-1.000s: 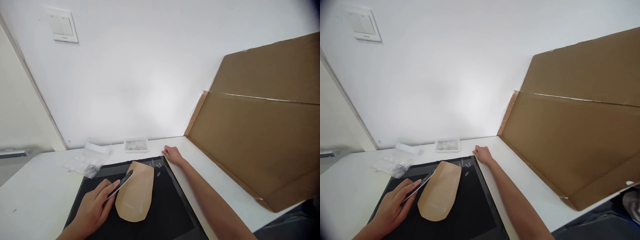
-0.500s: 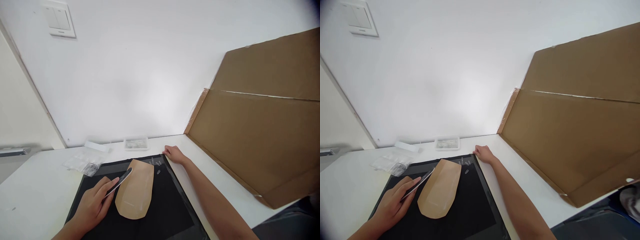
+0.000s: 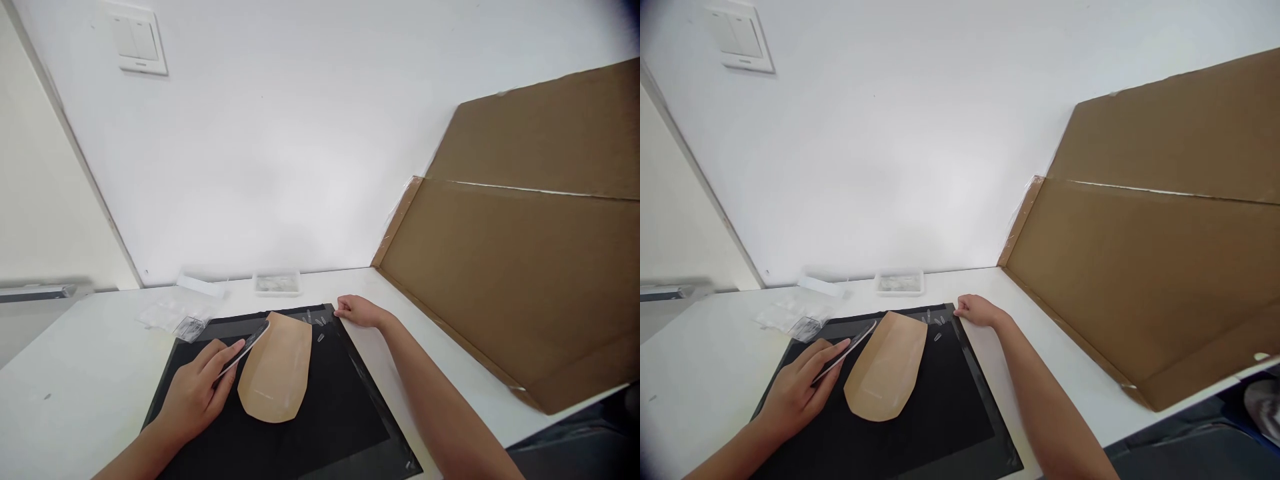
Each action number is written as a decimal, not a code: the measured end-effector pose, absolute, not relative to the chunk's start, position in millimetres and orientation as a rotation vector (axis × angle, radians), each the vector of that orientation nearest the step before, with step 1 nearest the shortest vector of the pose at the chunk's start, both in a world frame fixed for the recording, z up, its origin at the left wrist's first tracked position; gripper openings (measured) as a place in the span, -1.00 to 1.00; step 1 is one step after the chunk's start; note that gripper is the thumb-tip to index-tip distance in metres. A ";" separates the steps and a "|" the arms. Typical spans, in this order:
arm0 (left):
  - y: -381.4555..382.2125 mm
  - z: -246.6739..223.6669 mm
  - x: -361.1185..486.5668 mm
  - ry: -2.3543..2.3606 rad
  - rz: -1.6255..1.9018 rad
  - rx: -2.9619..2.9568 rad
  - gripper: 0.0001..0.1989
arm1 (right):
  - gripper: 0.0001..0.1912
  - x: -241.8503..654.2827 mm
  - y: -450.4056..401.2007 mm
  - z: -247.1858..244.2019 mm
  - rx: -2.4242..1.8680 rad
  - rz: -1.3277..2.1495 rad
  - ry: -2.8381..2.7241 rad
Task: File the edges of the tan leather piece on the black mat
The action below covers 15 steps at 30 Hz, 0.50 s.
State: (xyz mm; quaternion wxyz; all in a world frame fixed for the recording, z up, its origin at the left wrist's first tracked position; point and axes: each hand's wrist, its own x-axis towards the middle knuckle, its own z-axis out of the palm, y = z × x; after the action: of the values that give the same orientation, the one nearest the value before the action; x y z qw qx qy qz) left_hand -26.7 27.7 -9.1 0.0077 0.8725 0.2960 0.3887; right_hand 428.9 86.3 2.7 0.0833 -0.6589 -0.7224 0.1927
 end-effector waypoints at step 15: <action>15.4 -2.7 -22.3 0.871 1.222 2.809 -0.51 | -0.58 413.0 63.8 21.8 -1.972 1.031 -2.194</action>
State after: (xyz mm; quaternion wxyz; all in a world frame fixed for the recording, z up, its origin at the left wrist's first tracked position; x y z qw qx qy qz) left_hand -22.3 15.4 -2.7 -0.0214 0.8818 0.2734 0.3838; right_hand 413.0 63.8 21.8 0.0081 -0.6311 -0.7021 0.3297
